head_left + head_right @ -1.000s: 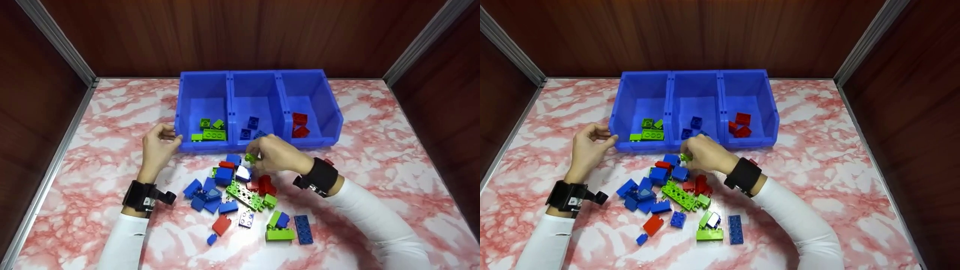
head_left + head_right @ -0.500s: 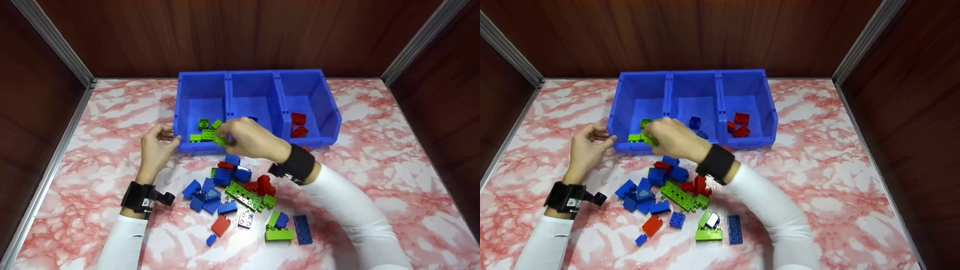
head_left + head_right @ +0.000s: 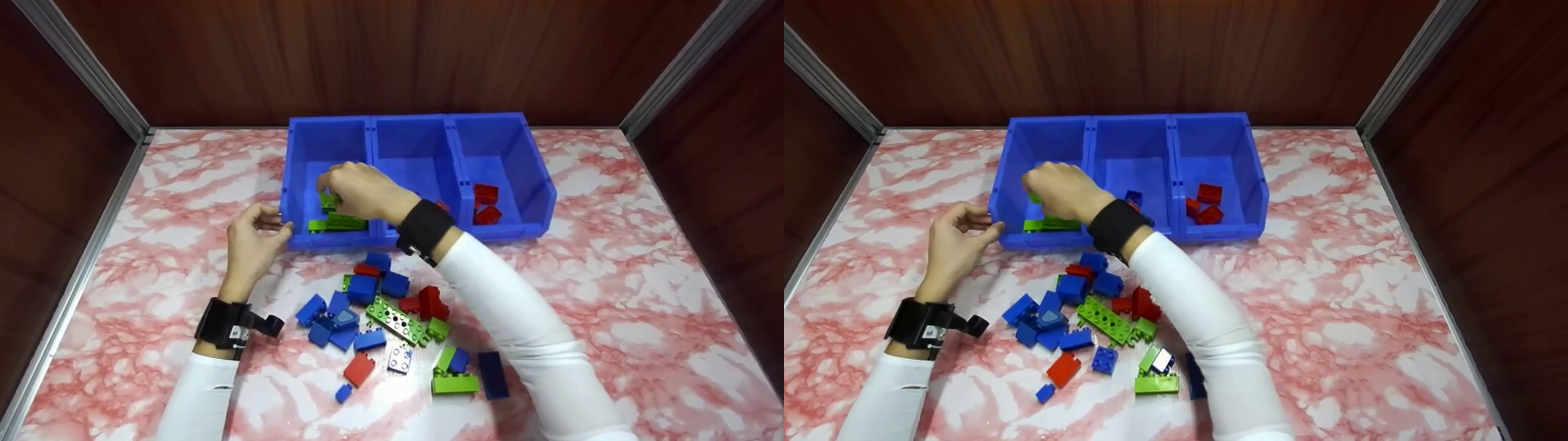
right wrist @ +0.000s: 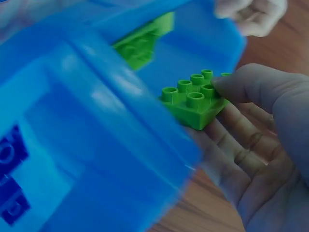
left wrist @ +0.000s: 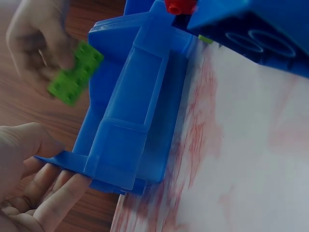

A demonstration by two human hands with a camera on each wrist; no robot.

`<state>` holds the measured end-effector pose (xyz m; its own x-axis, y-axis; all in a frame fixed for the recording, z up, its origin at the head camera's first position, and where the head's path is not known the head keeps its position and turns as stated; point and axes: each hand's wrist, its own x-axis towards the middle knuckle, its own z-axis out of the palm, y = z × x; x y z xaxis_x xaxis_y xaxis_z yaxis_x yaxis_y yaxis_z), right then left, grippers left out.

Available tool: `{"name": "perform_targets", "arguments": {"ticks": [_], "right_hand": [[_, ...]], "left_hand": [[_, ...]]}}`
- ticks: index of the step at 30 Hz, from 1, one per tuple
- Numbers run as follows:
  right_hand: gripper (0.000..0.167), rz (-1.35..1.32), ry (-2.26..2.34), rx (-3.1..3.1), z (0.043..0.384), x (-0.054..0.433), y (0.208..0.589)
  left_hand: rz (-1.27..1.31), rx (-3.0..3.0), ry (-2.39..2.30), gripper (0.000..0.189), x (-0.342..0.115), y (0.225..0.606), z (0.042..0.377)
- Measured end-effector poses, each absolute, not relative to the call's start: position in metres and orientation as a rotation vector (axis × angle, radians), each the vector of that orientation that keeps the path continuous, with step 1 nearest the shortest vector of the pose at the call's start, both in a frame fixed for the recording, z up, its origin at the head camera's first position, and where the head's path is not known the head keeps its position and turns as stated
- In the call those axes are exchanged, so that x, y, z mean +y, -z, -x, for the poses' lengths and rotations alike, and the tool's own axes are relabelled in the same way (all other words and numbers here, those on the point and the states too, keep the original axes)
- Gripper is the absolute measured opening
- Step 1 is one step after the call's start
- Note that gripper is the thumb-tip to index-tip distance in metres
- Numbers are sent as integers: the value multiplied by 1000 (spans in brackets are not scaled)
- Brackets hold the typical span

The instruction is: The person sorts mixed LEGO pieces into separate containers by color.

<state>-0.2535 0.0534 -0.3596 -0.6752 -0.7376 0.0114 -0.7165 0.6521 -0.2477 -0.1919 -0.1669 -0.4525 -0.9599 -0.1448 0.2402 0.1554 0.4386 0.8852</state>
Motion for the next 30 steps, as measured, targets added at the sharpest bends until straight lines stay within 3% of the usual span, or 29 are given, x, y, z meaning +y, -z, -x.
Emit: {"name": "perform_targets", "arguments": {"ticks": [15,30], "right_hand": [[24,1278,-266,2975,259,41,399],[30,1347,168,3011,212,94,349]], "left_hand": [[4,-2417,1492,24,-168,450,190],[-6,-2439,1511,25,-168,452,191]]}}
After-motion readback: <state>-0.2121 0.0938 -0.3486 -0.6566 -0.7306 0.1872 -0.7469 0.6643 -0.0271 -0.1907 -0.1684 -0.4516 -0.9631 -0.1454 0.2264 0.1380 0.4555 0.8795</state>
